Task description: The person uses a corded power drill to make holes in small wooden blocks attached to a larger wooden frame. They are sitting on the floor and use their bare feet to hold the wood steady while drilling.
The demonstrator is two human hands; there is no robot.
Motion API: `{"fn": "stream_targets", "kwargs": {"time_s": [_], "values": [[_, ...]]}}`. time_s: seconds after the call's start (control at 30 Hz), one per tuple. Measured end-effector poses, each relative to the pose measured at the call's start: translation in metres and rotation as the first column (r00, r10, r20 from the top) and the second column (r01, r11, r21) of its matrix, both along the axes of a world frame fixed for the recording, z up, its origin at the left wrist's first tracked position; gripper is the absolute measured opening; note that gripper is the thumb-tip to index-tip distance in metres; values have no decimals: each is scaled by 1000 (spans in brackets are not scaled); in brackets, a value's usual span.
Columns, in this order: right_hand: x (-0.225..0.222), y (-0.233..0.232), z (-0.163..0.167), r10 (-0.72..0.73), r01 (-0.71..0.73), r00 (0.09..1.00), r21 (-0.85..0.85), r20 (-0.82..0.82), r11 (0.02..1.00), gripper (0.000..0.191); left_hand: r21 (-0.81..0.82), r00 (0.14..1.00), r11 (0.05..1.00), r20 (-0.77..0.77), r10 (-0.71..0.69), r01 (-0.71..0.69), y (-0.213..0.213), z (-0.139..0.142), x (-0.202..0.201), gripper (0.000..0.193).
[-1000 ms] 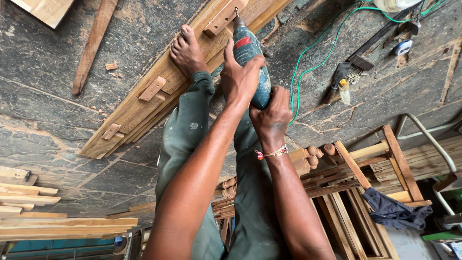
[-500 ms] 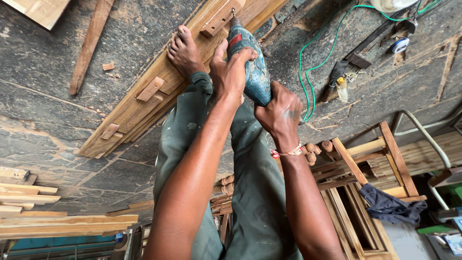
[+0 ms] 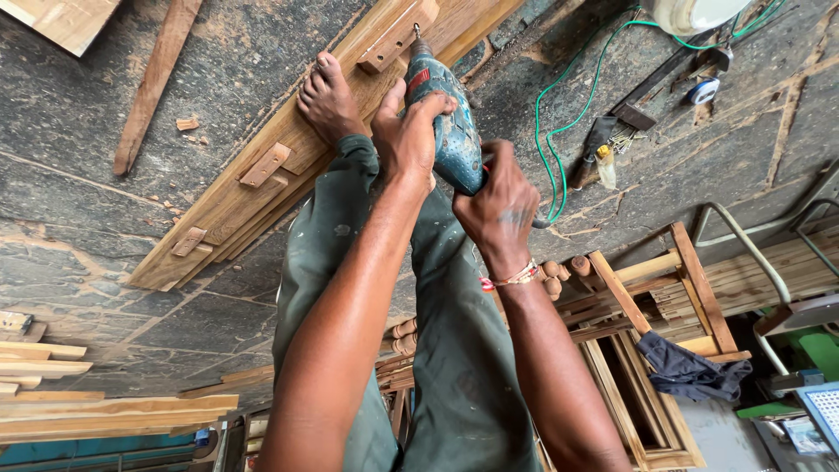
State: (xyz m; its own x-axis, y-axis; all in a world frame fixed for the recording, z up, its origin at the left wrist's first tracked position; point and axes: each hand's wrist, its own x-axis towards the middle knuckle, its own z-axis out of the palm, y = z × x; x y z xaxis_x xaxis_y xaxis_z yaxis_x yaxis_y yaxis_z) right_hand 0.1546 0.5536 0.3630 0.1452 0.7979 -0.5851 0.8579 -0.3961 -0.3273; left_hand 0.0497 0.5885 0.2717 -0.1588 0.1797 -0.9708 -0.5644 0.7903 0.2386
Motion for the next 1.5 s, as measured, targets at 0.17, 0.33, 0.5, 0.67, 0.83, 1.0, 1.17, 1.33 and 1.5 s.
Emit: {"fn": "stream_targets", "kwargs": {"time_s": [0.17,0.33,0.5,0.67,0.83,1.0,1.17,1.33,1.5], "values": [[6,-11,-5,185,-221,970,260,155,940,50,20,995,995,18,96,-96,-1,-5,4,87],[18,-12,-10,221,-262,959,252,179,932,54,57,997,996,13,71,-72,0,-5,12,88],[16,-3,-5,160,-187,975,183,153,965,46,44,998,997,24,61,-62,3,-4,9,80],[21,12,-2,147,-152,988,-193,-41,969,34,69,999,997,46,21,-24,5,-1,2,57],[11,10,-6,112,-103,993,-236,27,966,22,29,1000,999,-8,29,-29,9,3,2,64],[7,9,-4,98,-93,995,-177,19,980,19,-18,992,994,-68,-105,104,11,7,-1,51],[1,9,-3,83,-77,996,-159,31,984,19,62,999,997,5,-45,45,6,0,-5,40],[11,-12,-11,50,-48,999,-122,20,991,27,-36,873,910,-267,-407,413,10,5,2,72],[27,-68,-38,-61,54,996,-125,-58,991,61,-174,567,626,-296,-769,760,6,37,23,87]]}}
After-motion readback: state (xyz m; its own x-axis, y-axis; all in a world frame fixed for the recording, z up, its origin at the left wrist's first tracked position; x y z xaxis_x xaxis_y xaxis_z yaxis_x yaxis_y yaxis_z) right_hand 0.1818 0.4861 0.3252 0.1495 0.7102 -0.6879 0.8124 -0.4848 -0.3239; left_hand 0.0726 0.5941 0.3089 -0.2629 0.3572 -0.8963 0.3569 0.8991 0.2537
